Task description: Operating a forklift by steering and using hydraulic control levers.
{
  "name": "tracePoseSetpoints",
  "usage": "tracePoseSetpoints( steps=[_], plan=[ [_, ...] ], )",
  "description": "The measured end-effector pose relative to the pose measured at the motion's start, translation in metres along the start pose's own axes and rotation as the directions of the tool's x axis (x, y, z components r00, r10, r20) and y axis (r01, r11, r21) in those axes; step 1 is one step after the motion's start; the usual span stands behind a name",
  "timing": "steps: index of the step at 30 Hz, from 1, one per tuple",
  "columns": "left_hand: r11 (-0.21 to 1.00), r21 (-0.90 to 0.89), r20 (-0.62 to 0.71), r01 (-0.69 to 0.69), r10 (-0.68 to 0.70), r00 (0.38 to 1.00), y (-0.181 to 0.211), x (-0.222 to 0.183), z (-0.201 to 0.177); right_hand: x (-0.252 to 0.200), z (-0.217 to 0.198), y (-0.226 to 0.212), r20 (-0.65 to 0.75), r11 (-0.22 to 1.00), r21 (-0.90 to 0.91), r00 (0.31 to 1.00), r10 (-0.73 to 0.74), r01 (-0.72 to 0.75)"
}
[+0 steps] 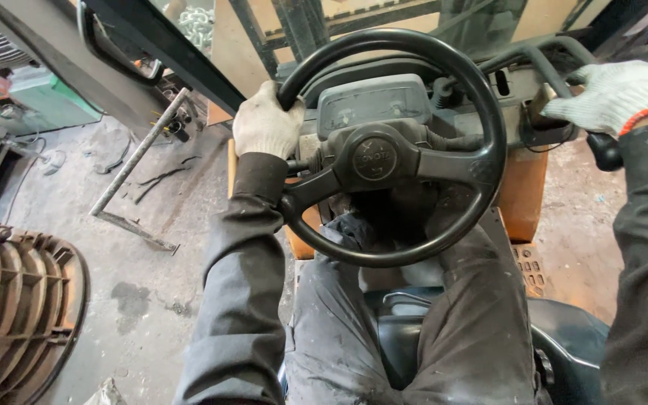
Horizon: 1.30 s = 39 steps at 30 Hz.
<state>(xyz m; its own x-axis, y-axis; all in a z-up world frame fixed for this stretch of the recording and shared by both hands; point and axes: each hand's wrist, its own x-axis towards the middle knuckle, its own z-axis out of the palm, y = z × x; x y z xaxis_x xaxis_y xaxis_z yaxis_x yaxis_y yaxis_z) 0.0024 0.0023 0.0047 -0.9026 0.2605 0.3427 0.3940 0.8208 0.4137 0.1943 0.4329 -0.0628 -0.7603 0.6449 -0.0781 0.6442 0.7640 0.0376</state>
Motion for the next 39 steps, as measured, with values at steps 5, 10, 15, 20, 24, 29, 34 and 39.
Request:
tracePoseSetpoints(
  steps=[5, 10, 15, 20, 24, 29, 34, 39],
  plan=[
    [1.0, -0.024, 0.014, 0.005, -0.005, 1.0, -0.001, 0.001, 0.0, 0.085, 0.09, 0.051, 0.018, 0.955, 0.292, 0.998, -0.063, 0.055],
    [0.999, -0.036, 0.038, 0.023, -0.022, 0.999, -0.001, 0.001, -0.001, 0.148, 0.171, 0.091, -0.202, 0.835, 0.478, 0.959, -0.198, 0.273],
    [0.999, -0.041, 0.048, 0.013, -0.011, 0.999, -0.005, 0.004, 0.004, 0.209, 0.233, 0.118, -0.384, 0.639, 0.591, 0.869, -0.314, 0.492],
    [0.998, -0.058, 0.025, -0.021, 0.023, 0.999, -0.009, 0.005, 0.01, 0.216, 0.233, 0.106, -0.368, 0.624, 0.607, 0.87, -0.328, 0.492],
    [0.997, -0.061, -0.002, -0.041, 0.041, 0.999, -0.011, 0.006, 0.013, 0.22, 0.233, 0.097, -0.359, 0.615, 0.616, 0.87, -0.338, 0.493],
    [0.998, -0.048, 0.006, -0.046, 0.046, 0.999, -0.012, 0.007, 0.014, 0.221, 0.233, 0.093, -0.341, 0.608, 0.63, 0.875, -0.343, 0.483],
    [0.999, -0.047, 0.052, -0.014, 0.016, 0.998, -0.009, 0.008, 0.011, 0.215, 0.231, 0.104, -0.327, 0.613, 0.64, 0.886, -0.329, 0.463],
    [0.998, -0.041, 0.04, -0.037, 0.039, 0.998, -0.007, 0.006, 0.008, 0.179, 0.203, 0.115, -0.309, 0.635, 0.645, 0.905, -0.291, 0.424]
  ],
)
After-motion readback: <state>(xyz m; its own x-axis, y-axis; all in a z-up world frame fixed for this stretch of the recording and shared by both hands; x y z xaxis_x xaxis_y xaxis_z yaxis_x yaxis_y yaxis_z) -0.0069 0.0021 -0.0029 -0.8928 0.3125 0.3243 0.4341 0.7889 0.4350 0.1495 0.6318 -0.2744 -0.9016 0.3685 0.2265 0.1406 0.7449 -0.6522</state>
